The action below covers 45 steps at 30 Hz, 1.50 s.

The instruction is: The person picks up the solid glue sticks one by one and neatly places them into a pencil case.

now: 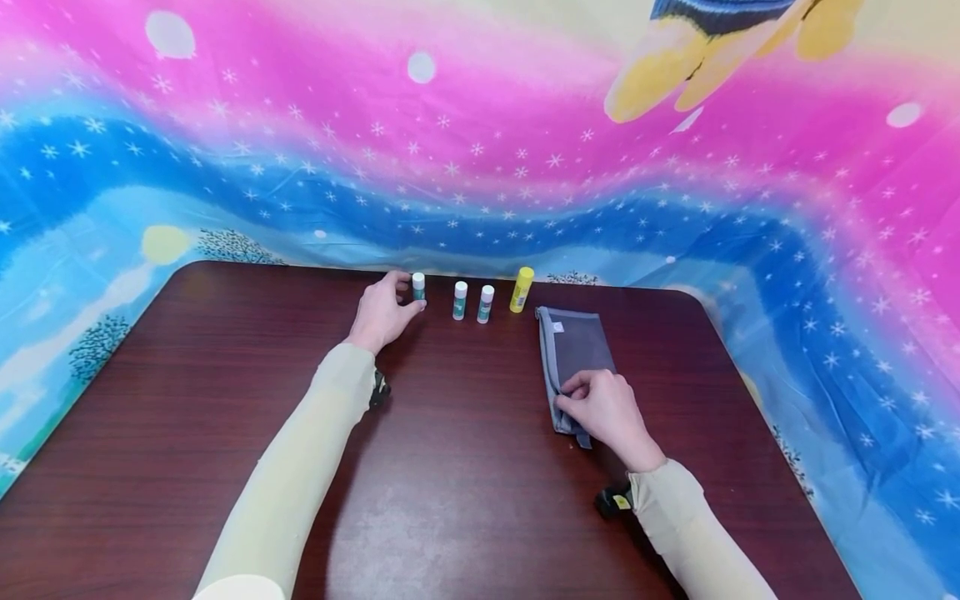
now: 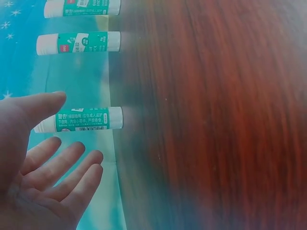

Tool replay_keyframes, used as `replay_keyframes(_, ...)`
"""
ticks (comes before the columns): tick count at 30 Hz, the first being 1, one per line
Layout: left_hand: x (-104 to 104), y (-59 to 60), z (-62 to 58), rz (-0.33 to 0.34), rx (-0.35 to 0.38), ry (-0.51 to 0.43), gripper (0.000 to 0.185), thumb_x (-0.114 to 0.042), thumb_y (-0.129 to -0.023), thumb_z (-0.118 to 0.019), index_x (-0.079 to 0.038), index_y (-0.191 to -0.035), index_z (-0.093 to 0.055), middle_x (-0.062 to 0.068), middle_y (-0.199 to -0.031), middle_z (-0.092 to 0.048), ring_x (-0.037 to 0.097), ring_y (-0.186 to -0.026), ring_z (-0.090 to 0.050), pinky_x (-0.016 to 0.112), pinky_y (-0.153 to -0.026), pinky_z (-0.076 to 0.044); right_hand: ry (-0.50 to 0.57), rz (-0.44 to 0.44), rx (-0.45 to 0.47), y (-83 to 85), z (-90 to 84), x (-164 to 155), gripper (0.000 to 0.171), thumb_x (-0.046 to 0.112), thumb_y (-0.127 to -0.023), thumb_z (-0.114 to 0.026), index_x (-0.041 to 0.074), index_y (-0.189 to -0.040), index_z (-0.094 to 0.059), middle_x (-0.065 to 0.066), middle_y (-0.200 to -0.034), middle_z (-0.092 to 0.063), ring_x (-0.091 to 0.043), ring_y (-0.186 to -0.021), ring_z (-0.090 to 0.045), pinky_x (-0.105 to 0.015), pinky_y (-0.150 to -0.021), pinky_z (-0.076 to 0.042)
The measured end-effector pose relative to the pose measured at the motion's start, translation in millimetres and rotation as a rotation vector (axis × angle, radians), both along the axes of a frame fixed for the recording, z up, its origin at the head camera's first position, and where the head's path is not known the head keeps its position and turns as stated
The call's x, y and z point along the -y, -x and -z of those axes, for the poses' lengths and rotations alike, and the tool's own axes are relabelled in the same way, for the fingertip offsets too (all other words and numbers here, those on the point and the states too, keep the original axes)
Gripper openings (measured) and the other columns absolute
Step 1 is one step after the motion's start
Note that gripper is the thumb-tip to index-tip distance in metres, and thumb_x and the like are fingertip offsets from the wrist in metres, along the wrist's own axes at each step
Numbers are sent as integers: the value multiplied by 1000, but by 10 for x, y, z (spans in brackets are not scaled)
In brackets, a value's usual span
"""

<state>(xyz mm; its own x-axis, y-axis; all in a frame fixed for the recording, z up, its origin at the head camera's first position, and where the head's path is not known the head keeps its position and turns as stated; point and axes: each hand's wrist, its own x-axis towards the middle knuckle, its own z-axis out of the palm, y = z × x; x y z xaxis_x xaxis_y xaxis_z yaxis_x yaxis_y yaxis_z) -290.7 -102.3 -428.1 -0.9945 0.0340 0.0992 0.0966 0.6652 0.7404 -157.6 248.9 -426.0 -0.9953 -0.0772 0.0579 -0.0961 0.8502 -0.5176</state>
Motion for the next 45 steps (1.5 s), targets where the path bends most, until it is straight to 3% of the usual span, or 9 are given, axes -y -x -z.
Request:
replay_keyframes(11,-36,24,7,-9,-10,-50,45,-20,-96,-74,-6,-135,-56,12,-126,-65,28,-112,-63,43,-98,-50,374,31,258,47,-39,-109,16,10,-91,-75,-2,-103,-76,-10,-86,-75,-22,-70,-72,-35,-68,-61)
replay_keyframes(20,-50,51,9,-25,-24,-66,38,-18,-96,-74,-5,-129,-59,13,-120,-68,27,-106,-66,42,-97,-51,601,32,339,95,64,-177,21,6,-92,-73,-9,-107,-73,-15,-91,-75,-25,-75,-73,-35,-70,-62)
replay_keyframes(36,-95,113,95,-52,-17,-91,42,-21,-94,-77,-3,-130,-65,15,-116,-71,27,-102,-70,41,-94,-53,774,77,356,65,90,-183,22,6,-93,-73,-9,-108,-69,-13,-91,-74,-21,-77,-73,-36,-74,-62)
replay_keyframes(45,-94,134,118,-85,-20,-112,29,-18,-94,-77,-4,-118,-68,14,-113,-72,26,-103,-70,41,-94,-53,860,65,362,40,90,-151,19,6,-93,-74,-7,-106,-70,-10,-90,-74,-20,-76,-73,-35,-75,-61)
